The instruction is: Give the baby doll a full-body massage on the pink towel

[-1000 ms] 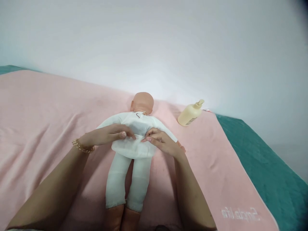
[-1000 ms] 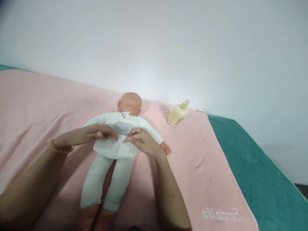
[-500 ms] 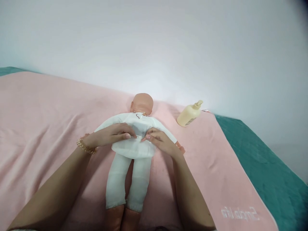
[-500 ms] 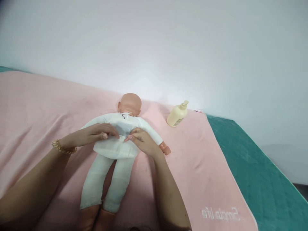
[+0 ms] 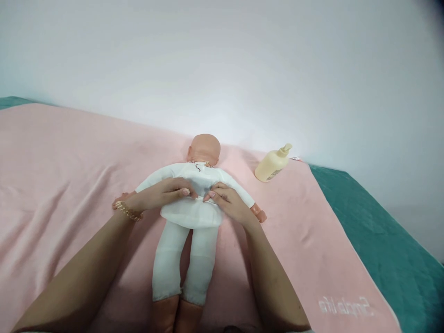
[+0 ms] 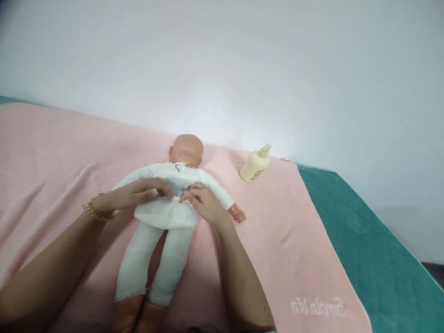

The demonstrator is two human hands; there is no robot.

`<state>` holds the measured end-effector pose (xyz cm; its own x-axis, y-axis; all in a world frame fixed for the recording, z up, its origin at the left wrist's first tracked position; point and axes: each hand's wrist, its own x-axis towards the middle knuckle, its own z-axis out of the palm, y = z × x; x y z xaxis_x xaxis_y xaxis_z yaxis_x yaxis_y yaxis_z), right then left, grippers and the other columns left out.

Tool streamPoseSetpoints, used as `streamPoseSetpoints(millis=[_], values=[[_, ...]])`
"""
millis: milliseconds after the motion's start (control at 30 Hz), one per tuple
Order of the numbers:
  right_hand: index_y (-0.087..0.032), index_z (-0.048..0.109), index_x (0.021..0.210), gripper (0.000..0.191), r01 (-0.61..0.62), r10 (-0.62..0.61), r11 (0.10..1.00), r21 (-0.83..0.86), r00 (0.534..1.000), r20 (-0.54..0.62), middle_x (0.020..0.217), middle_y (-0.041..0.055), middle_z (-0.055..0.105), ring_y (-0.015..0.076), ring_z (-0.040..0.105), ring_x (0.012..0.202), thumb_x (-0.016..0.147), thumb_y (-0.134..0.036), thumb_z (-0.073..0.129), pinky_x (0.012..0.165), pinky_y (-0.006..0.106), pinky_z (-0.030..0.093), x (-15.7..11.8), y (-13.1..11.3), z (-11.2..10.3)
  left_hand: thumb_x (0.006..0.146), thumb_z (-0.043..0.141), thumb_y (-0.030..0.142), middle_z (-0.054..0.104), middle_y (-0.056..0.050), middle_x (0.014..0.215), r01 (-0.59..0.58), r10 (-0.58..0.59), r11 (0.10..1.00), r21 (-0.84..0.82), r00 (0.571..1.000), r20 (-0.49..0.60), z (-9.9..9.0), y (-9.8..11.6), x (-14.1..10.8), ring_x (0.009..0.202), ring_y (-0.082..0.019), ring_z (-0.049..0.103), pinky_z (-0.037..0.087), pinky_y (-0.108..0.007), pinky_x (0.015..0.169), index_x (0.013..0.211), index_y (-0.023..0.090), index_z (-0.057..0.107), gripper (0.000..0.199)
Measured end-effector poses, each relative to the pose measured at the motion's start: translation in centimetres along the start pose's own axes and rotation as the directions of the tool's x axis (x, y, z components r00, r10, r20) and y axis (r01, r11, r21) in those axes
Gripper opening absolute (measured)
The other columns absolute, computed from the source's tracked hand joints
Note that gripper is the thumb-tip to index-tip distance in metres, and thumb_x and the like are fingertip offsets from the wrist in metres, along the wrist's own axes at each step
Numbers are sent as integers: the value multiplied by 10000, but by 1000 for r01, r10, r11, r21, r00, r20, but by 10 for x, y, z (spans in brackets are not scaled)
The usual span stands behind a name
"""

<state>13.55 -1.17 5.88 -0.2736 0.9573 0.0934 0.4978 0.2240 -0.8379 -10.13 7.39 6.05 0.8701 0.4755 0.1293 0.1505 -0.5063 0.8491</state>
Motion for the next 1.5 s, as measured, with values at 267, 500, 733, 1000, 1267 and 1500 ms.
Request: streamPoseSetpoints(millis=[267, 500, 733, 1000, 1267, 1500], values=[[-240, 726, 986, 419, 182, -133, 974, 132, 941, -312, 1109, 73, 628, 221, 568, 1140, 982, -570, 467, 1030, 382, 422, 8, 16, 4, 953, 388, 629, 697, -95, 1143, -109, -21, 956, -273, 901, -434, 9, -8, 3, 1090, -272, 589, 433, -392, 957, 1023, 200, 726, 550], [-262, 637, 1202, 455, 123, -95, 988, 98, 964, -247, 1293, 57, 629, 211, 520, 1269, 995, -596, 406, 1115, 398, 363, 14, 27, 11, 969, 270, 648, 661, -98, 1254, -74, -58, 950, -304, 914, -403, 14, -21, 11, 1228, -286, 536, 359, -439, 1089, 1125, 213, 702, 632], [-232, 628, 1216, 437, 139, -139, 990, -16, 967, -212, 1252, 86, 640, 208, 550, 1220, 1026, -530, 371, 1094, 398, 377, 21, 33, 17, 962, 288, 654, 696, -99, 1168, 47, -121, 982, -183, 902, -414, 18, -25, 18, 1145, -270, 578, 390, -446, 1058, 1048, 193, 712, 632], [-235, 646, 1206, 478, 207, -228, 973, -105, 935, -271, 1244, 87, 651, 223, 544, 1231, 1021, -562, 351, 1097, 417, 383, 19, 32, 19, 991, 305, 572, 684, -115, 1201, -8, -63, 990, -139, 867, -495, 22, -18, 17, 1167, -264, 577, 410, -425, 1042, 1089, 179, 685, 555], [-209, 606, 1288, 521, 220, -255, 963, -157, 932, -258, 1340, 119, 600, 222, 492, 1298, 1017, -570, 345, 1130, 418, 352, 18, 31, 19, 992, 344, 536, 665, -124, 1212, -2, 58, 995, 99, 822, -567, 20, -20, 14, 1192, -268, 556, 378, -401, 1066, 1139, 181, 660, 498], [-210, 651, 1222, 572, 164, -200, 973, -160, 948, -249, 1258, 103, 665, 224, 568, 1214, 1010, -612, 306, 1073, 394, 403, 23, 35, 20, 971, 327, 584, 707, -135, 1137, 67, 33, 978, 196, 884, -467, 18, -23, 21, 1133, -309, 597, 394, -462, 1035, 1050, 174, 691, 554]])
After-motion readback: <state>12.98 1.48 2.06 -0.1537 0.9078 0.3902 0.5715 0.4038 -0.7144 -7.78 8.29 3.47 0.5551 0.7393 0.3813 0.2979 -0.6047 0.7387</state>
